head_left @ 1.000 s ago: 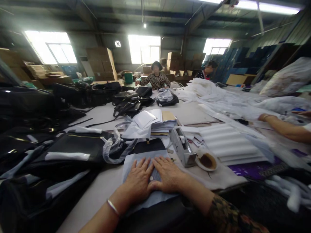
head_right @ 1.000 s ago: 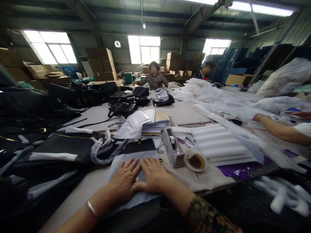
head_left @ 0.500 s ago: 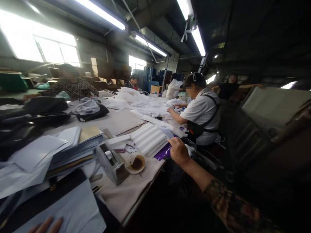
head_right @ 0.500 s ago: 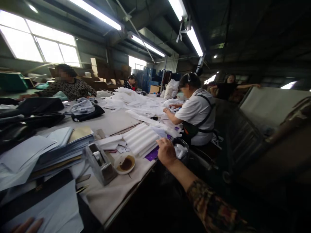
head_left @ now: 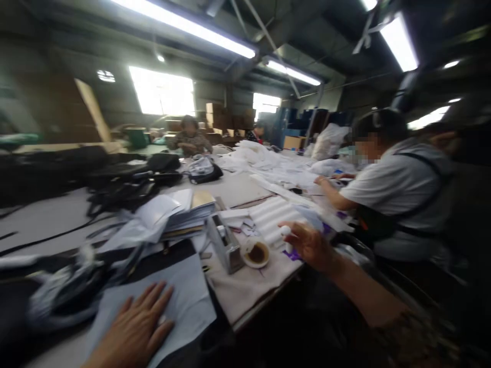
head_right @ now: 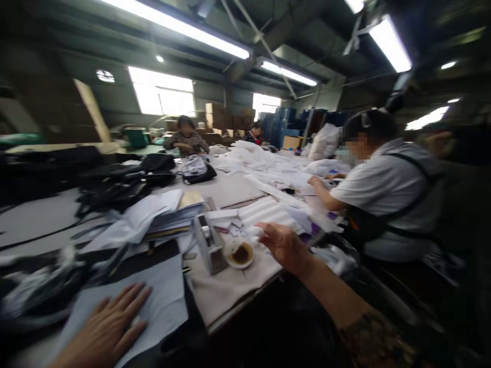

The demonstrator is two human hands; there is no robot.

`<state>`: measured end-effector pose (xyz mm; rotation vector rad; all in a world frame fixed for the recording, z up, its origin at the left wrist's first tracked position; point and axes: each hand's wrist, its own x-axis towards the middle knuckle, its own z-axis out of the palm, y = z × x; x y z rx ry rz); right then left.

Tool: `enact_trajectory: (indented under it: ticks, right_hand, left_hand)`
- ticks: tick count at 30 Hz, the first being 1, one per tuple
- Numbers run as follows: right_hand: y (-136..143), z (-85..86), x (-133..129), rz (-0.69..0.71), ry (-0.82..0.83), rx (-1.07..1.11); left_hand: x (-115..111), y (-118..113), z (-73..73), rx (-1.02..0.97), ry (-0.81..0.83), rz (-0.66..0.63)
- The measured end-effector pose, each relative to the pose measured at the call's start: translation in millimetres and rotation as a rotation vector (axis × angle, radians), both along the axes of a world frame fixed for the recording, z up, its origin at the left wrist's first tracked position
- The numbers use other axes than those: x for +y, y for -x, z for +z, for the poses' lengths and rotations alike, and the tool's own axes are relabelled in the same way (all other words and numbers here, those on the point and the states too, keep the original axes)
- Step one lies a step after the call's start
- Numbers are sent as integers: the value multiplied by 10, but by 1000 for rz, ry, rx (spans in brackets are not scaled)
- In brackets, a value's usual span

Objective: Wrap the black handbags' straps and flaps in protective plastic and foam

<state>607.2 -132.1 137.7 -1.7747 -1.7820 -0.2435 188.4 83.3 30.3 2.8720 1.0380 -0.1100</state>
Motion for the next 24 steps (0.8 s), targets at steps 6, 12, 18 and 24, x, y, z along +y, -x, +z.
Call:
enact_trajectory:
  ticks: [6, 12, 18, 24]
  right_hand:
    - [1664, 130, 1551, 620, 81, 110]
    - [2460, -413, 2528, 652, 346, 120]
    - [2385, -1071, 2647, 572, 434, 134]
    - [2351, -1245, 2575, 612, 444, 60]
  left_hand:
    - [-150, -1, 409, 1, 176, 20]
    - [-138, 135, 307, -144, 185, 51]
    - [-89, 162, 245, -247, 177, 36]
    - [-24, 201, 308, -298, 259, 57]
